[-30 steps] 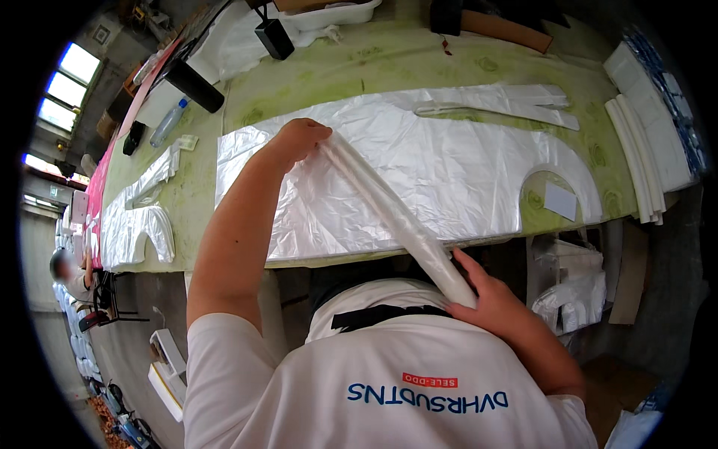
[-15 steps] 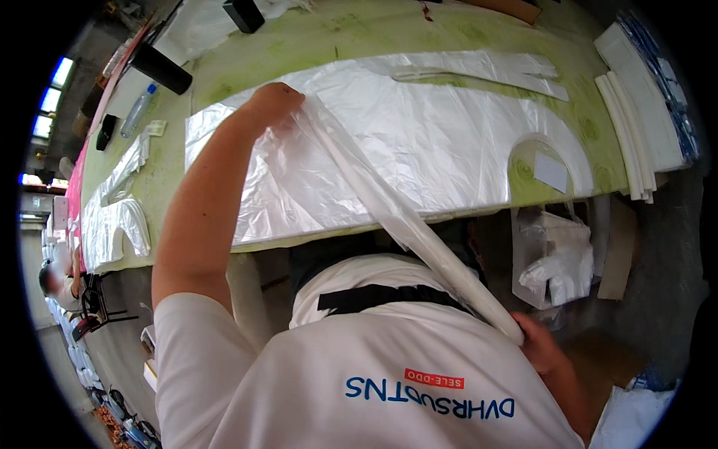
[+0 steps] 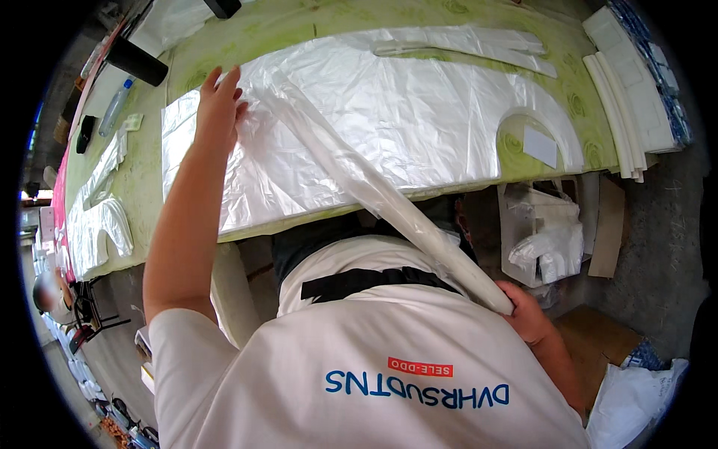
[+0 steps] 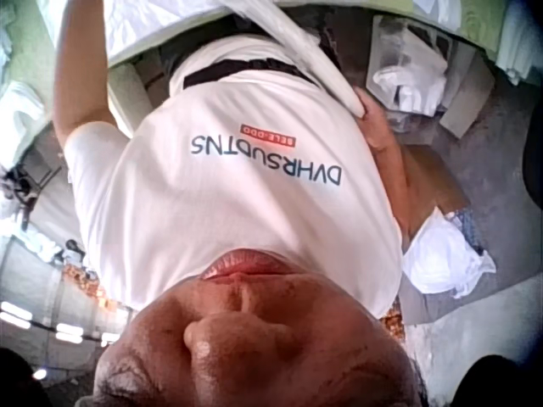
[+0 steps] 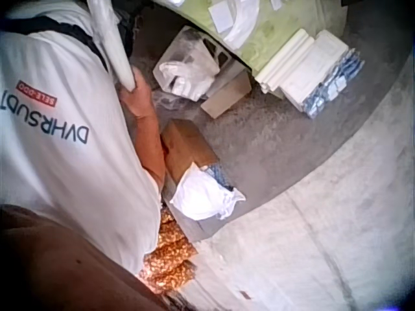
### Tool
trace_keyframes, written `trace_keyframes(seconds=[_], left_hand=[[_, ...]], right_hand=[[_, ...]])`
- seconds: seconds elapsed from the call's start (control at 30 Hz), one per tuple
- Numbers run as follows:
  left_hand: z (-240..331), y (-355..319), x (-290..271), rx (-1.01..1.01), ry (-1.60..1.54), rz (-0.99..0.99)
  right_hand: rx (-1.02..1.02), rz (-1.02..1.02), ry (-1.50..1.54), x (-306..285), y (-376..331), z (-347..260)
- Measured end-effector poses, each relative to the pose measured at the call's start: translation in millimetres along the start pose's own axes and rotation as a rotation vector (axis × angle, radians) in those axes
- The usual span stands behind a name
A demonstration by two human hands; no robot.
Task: The person wraps small items in plastic film on a table, folds the film around each item, and places the wrapped items into a white styrofoam tray. The person repeats this process for several items.
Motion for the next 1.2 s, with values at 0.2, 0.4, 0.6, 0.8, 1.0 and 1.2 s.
trace_keyframes(seconds=[0.2,0.4,0.6,0.8,1.0,1.2], left_hand=[[-39.4,-90.5,-3.4,-0.257,-0.565,-0.067],[-29.7,-136.7,44.2,-0.236,-0.484,-0.272],[-34.9,-127.3,45.9,-0.259,-0.407,-0.251],[-23.7,-135.0,38.4,-0.082,-0.371,-0.207],[25.9,-136.6,76.1,0.909,0.318,-0.293],[-8.9,-108.6,74.8,0.836,0.85,-0.415]], right_hand=[[-0.024,-0.048,0.106,15.0,22.4,-12.3],[-0.115,-0.067,-0.031,29.7,51.4,-46.8],[0.038,-0.088,0.243,41.9,49.6,-49.6],[0.163,-0.054,0.611,39.1,47.8,-19.8],[0.11,-0.131,0.537,39.7,50.9,-32.7],[0.059,-0.175,0.795,31.9,41.5,-24.4]])
Point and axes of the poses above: each hand's wrist, its own y-axis towards the middle knuckle, its own x-axis out of the palm, z = x × y, the point moved 5 cm from there along y, towards the middle knuckle, and after that the axes turned 4 degrees about z, right-handed, at the moved point
